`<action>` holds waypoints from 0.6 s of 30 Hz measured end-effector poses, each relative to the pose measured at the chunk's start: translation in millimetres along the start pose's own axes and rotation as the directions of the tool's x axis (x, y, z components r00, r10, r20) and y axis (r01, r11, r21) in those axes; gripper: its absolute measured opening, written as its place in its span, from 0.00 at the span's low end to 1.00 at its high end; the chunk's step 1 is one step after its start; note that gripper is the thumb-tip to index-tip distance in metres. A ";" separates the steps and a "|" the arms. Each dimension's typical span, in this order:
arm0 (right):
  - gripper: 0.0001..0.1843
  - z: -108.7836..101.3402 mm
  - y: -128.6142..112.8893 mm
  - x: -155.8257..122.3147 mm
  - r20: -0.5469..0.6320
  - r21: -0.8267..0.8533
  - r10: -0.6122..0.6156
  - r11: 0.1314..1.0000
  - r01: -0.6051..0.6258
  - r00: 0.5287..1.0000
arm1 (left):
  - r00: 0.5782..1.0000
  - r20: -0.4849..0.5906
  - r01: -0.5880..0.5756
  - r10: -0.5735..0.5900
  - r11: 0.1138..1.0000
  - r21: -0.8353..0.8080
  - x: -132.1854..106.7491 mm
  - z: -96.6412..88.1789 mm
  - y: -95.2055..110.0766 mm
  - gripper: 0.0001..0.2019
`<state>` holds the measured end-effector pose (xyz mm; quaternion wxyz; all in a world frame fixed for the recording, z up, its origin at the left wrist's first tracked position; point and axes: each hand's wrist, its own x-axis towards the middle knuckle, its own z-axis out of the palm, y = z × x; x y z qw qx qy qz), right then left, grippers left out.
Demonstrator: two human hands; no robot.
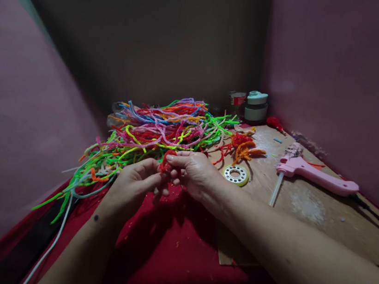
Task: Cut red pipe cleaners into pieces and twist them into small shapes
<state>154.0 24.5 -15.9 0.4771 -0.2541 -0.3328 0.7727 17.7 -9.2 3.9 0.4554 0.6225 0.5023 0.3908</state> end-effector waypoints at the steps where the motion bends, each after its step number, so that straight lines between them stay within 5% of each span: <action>1: 0.06 -0.1 -0.3 0.4 -0.009 -0.006 -0.009 1.000 0.009 1.000 | 1.000 0.002 -0.012 0.012 1.000 -0.011 -0.1 -0.6 0.1 0.04; 6: 0.08 0.3 -2.0 0.7 -0.075 -0.059 -0.051 0.997 0.046 0.996 | 0.998 0.061 -0.014 0.019 0.997 -0.072 0.0 -7.2 -0.7 0.05; 13: 0.10 -1.5 2.6 0.1 0.035 -0.123 -0.157 0.979 0.160 0.987 | 0.998 0.035 -0.041 0.043 0.999 -0.036 0.1 -7.9 -0.5 0.11; 18: 0.13 -0.9 2.2 0.5 -0.006 -0.155 -0.201 0.968 0.197 0.980 | 0.996 0.076 -0.051 0.052 0.999 -0.016 -0.4 -7.1 0.3 0.11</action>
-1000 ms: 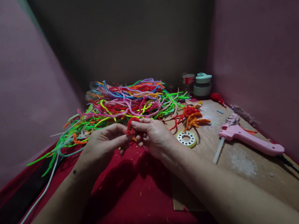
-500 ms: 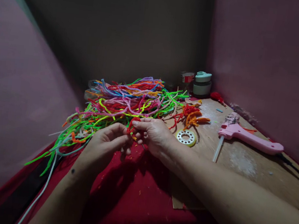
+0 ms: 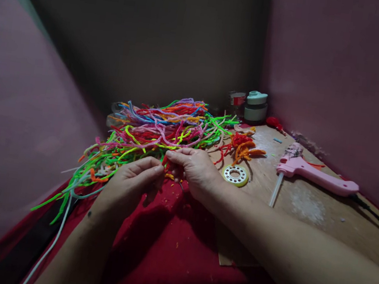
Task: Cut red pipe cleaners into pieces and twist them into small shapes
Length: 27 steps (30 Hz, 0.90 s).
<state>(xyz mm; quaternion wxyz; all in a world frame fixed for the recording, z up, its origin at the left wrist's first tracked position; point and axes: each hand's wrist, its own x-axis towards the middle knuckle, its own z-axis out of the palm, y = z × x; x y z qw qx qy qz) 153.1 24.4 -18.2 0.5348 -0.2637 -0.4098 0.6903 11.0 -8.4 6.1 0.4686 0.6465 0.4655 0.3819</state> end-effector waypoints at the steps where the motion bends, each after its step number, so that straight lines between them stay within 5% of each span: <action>1: 0.13 0.3 -0.3 0.0 -0.010 0.003 0.000 1.000 0.000 1.000 | 1.000 0.007 -0.001 0.001 1.000 0.002 0.0 -0.5 -0.3 0.12; 6: 0.12 1.3 -2.3 0.2 0.036 -0.031 -0.019 0.999 0.020 0.999 | 1.000 0.011 0.024 -0.024 0.998 -0.052 0.4 -3.6 -2.5 0.10; 11: 0.09 1.8 -6.4 -1.3 0.009 -0.220 -0.054 0.974 0.055 0.998 | 0.991 -0.133 -0.005 -0.002 0.999 -0.051 1.6 -3.8 -2.8 0.10; 16: 0.04 2.5 -5.6 -3.7 0.109 -0.348 0.007 0.937 0.032 0.994 | 0.982 -0.190 -0.011 0.003 0.999 -0.040 2.9 -5.5 -3.0 0.10; 27: 0.10 7.3 -1.3 -5.4 0.076 0.071 0.074 0.994 -0.079 0.994 | 0.977 -0.210 -0.018 0.030 0.998 0.060 1.1 2.3 -0.3 0.06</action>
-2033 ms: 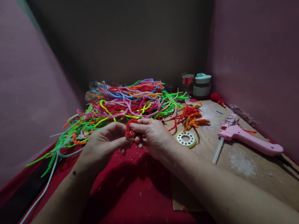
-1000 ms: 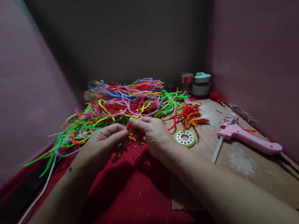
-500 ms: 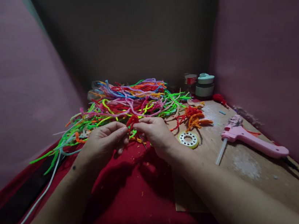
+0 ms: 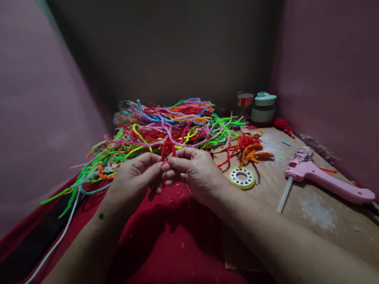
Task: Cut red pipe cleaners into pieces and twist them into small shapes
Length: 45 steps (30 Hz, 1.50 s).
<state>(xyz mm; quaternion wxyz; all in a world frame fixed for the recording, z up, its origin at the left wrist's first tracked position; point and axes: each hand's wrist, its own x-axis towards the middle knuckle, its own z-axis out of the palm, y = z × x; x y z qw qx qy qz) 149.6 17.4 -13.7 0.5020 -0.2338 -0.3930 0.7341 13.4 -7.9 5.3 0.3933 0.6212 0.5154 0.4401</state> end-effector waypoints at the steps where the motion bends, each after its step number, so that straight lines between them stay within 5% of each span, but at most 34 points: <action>1: 0.11 0.4 0.5 0.1 -0.017 -0.002 -0.017 1.000 0.017 1.000 | 1.000 0.003 -0.003 0.003 1.000 0.001 -0.5 0.8 0.0 0.06; 12: 0.05 0.2 3.5 -2.8 -0.061 -0.296 -0.326 0.909 0.295 0.943 | 0.999 0.001 0.051 -0.051 0.999 -0.006 -3.6 3.6 1.4 0.07; 24: 0.03 4.6 0.2 -10.0 -0.038 -0.681 -0.467 0.660 0.319 0.884 | 0.994 -0.080 0.068 -0.072 0.997 -0.048 -2.9 6.8 -1.8 0.08; 30: 0.06 3.0 -0.8 -7.9 -0.060 -0.615 -0.363 0.747 0.251 0.930 | 0.991 -0.135 -0.007 0.002 0.999 -0.037 -2.3 7.6 -2.3 0.08; 41: 0.08 -2.3 -4.6 -4.5 -0.109 -0.372 -0.134 0.924 0.084 0.985 | 0.996 0.082 0.057 -0.036 0.960 -0.273 -2.4 3.2 0.2 0.12; 45: 0.09 -5.0 -6.0 -1.9 -0.130 -0.449 -0.136 0.891 0.064 0.982 | 0.992 0.110 0.098 -0.068 0.950 -0.296 -0.4 0.6 0.4 0.14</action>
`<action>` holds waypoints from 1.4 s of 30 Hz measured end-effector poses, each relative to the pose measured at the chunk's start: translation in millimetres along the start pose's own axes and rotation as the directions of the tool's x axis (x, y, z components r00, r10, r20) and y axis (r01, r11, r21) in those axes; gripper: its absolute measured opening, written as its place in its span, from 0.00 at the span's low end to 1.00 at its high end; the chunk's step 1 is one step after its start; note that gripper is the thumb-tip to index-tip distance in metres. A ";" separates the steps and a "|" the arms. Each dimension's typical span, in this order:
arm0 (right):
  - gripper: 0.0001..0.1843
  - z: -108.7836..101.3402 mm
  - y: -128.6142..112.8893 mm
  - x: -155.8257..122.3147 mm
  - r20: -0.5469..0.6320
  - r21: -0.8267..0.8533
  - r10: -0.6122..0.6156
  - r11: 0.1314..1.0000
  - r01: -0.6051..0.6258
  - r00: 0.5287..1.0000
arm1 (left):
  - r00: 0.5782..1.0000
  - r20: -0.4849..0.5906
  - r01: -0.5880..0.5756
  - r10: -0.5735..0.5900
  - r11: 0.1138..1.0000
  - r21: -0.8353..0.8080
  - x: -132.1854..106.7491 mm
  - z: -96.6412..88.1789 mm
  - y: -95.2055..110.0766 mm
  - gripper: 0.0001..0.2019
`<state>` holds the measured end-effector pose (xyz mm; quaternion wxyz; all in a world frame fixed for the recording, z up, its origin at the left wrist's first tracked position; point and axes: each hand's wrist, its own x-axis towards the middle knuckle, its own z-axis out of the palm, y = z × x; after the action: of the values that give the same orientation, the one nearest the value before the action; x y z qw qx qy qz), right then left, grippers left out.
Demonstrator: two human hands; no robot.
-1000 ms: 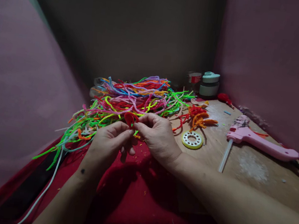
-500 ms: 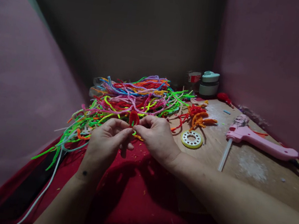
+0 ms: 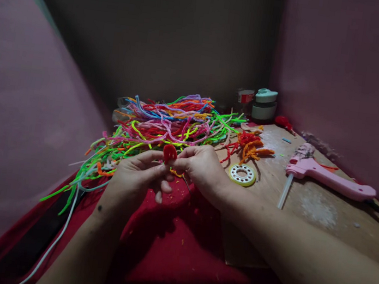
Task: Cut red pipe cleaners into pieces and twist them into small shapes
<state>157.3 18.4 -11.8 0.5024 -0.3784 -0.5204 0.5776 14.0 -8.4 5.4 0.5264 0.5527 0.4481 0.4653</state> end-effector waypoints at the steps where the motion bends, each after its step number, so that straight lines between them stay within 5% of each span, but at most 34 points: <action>1: 0.08 -0.1 -0.1 -0.2 -0.004 -0.028 -0.023 0.999 0.023 1.000 | 1.000 -0.002 0.010 -0.010 1.000 0.002 0.5 -0.7 0.5 0.15; 11: 0.12 2.8 -8.8 -8.7 0.089 -0.275 -0.252 0.924 0.267 0.964 | 1.000 0.005 -0.023 0.023 0.999 -0.023 1.1 -7.7 -0.8 0.14; 19: 0.12 1.9 -8.2 -8.4 0.127 -0.313 -0.275 0.901 0.301 0.953 | 0.999 0.026 0.025 -0.024 0.998 -0.062 1.8 -6.6 2.0 0.15; 25: 0.08 4.0 -4.8 -3.7 0.058 -0.045 -0.305 0.950 0.308 0.950 | 1.000 0.009 -0.024 0.024 1.000 0.007 -0.2 -4.0 2.1 0.13; 33: 0.07 2.9 -6.9 -2.8 0.006 0.067 -0.173 0.983 0.173 0.985 | 0.994 0.099 0.054 -0.046 0.995 -0.083 0.0 -7.0 1.4 0.10; 42: 0.07 3.4 -3.0 -0.6 0.142 0.140 -0.127 0.984 0.107 0.982 | 0.992 0.098 0.085 -0.078 0.994 -0.069 1.7 -4.2 -2.1 0.06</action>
<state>154.8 16.9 -8.3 0.5186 -0.2685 -0.5390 0.6070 10.2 -5.9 3.4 0.5857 0.5357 0.4274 0.4327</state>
